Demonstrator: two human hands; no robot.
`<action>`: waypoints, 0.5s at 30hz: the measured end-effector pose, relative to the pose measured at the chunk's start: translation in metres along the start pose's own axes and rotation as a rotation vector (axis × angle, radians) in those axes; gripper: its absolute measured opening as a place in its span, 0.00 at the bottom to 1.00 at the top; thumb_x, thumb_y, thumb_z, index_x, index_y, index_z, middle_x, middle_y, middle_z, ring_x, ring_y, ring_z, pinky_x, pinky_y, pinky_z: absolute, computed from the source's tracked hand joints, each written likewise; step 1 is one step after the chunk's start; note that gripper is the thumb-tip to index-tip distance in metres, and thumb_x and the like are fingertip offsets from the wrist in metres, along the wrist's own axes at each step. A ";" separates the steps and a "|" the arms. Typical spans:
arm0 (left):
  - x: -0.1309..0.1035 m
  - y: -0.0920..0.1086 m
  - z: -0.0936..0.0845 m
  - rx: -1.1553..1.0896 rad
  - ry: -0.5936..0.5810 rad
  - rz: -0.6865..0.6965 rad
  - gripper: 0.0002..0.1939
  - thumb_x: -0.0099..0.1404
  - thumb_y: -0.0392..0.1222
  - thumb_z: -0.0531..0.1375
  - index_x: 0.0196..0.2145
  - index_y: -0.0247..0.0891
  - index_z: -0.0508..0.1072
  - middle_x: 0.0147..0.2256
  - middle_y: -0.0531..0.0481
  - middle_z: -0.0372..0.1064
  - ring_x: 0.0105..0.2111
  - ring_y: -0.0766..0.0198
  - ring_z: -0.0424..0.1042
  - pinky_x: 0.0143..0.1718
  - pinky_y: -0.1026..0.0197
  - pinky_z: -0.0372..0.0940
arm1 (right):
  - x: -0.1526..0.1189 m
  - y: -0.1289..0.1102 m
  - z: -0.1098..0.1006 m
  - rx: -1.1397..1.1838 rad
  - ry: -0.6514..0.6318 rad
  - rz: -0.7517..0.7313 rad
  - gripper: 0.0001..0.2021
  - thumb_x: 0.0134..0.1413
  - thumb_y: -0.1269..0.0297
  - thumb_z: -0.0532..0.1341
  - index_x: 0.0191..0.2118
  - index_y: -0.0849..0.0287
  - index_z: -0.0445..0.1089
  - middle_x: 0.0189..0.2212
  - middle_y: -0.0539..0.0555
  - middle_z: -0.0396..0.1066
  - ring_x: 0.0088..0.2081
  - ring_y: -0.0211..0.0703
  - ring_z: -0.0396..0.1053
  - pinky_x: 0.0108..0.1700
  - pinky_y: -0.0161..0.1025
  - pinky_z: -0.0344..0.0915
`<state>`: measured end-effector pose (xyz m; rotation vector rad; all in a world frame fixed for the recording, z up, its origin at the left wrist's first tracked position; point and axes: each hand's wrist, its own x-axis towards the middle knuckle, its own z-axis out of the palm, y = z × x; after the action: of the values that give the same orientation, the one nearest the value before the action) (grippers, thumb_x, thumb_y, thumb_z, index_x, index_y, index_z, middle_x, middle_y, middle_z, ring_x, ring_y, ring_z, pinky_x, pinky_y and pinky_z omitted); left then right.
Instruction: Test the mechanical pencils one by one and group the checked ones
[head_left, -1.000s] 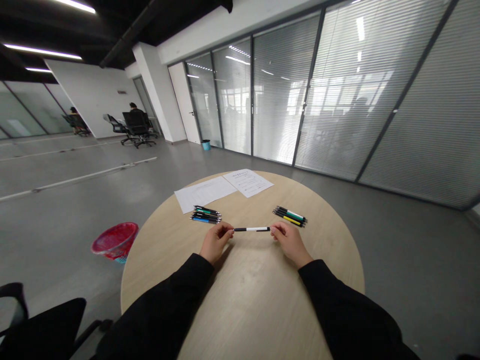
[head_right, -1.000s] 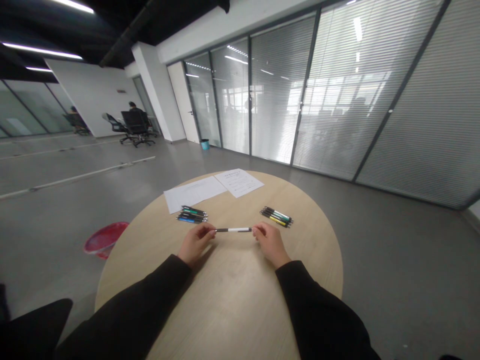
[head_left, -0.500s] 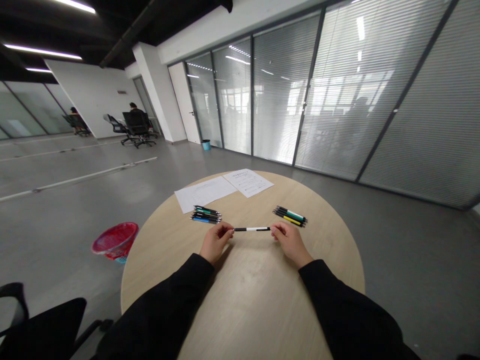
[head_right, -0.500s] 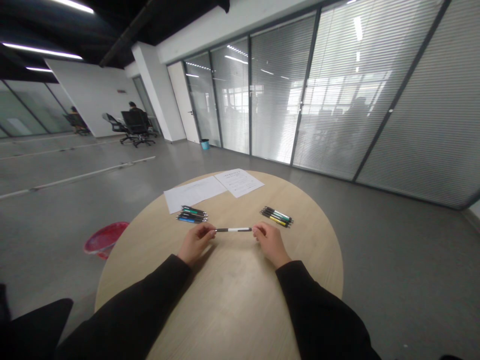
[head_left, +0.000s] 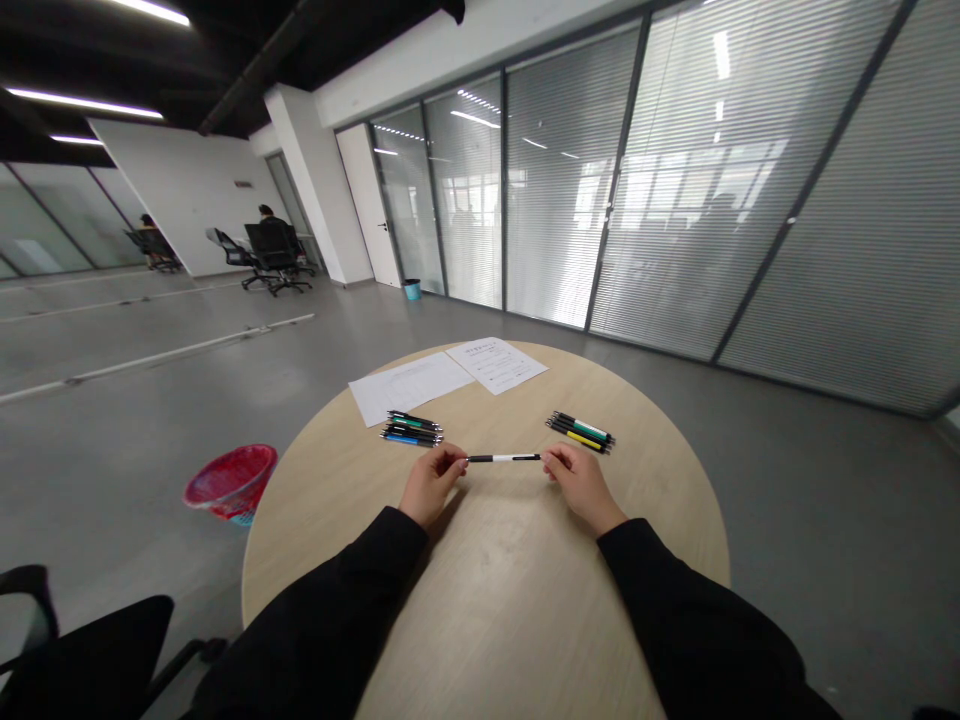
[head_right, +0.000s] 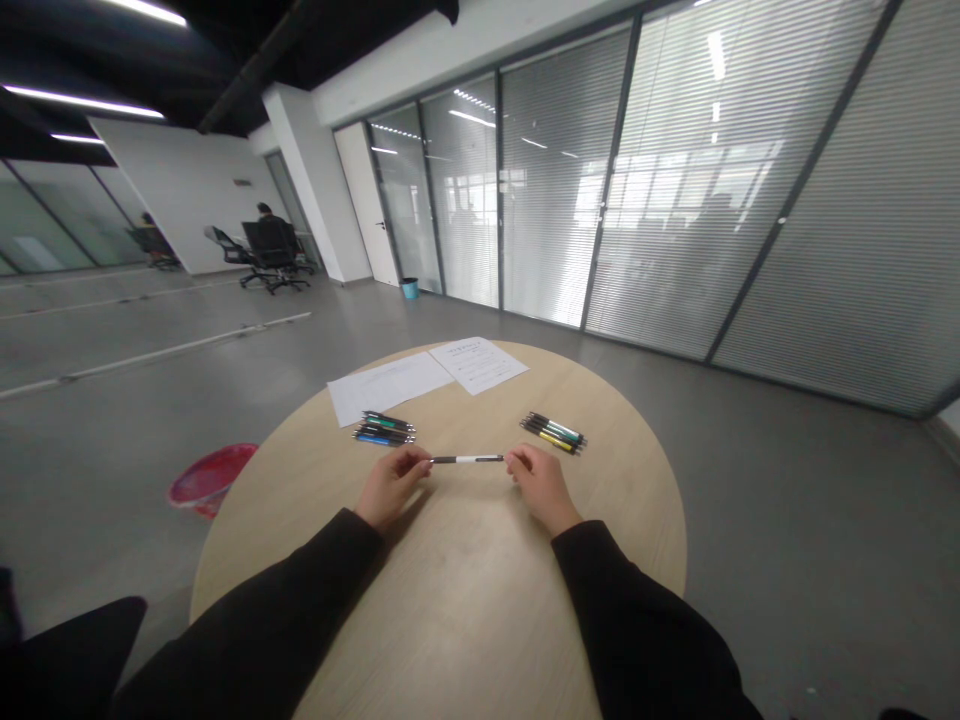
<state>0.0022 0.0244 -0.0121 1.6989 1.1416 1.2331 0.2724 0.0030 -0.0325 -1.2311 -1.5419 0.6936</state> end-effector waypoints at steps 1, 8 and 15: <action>0.000 0.000 0.000 0.000 -0.002 0.000 0.10 0.59 0.46 0.64 0.31 0.36 0.74 0.25 0.51 0.70 0.26 0.64 0.69 0.31 0.62 0.63 | 0.000 0.000 0.000 0.001 -0.001 -0.002 0.15 0.60 0.54 0.58 0.28 0.58 0.70 0.23 0.51 0.72 0.25 0.41 0.68 0.29 0.36 0.63; 0.000 0.000 0.000 -0.010 0.000 -0.011 0.10 0.59 0.46 0.64 0.31 0.36 0.74 0.25 0.51 0.70 0.27 0.63 0.69 0.31 0.62 0.64 | 0.000 0.000 0.000 -0.016 0.001 -0.008 0.14 0.60 0.55 0.58 0.28 0.57 0.70 0.23 0.51 0.71 0.26 0.41 0.67 0.30 0.36 0.62; -0.001 0.001 0.000 -0.013 -0.005 -0.020 0.10 0.59 0.46 0.64 0.31 0.36 0.74 0.26 0.51 0.70 0.27 0.63 0.70 0.32 0.61 0.64 | 0.000 -0.002 -0.001 -0.022 -0.002 -0.008 0.13 0.60 0.57 0.58 0.27 0.57 0.69 0.22 0.50 0.70 0.25 0.41 0.66 0.29 0.35 0.60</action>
<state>0.0023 0.0236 -0.0118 1.6763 1.1422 1.2213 0.2730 0.0020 -0.0303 -1.2403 -1.5592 0.6738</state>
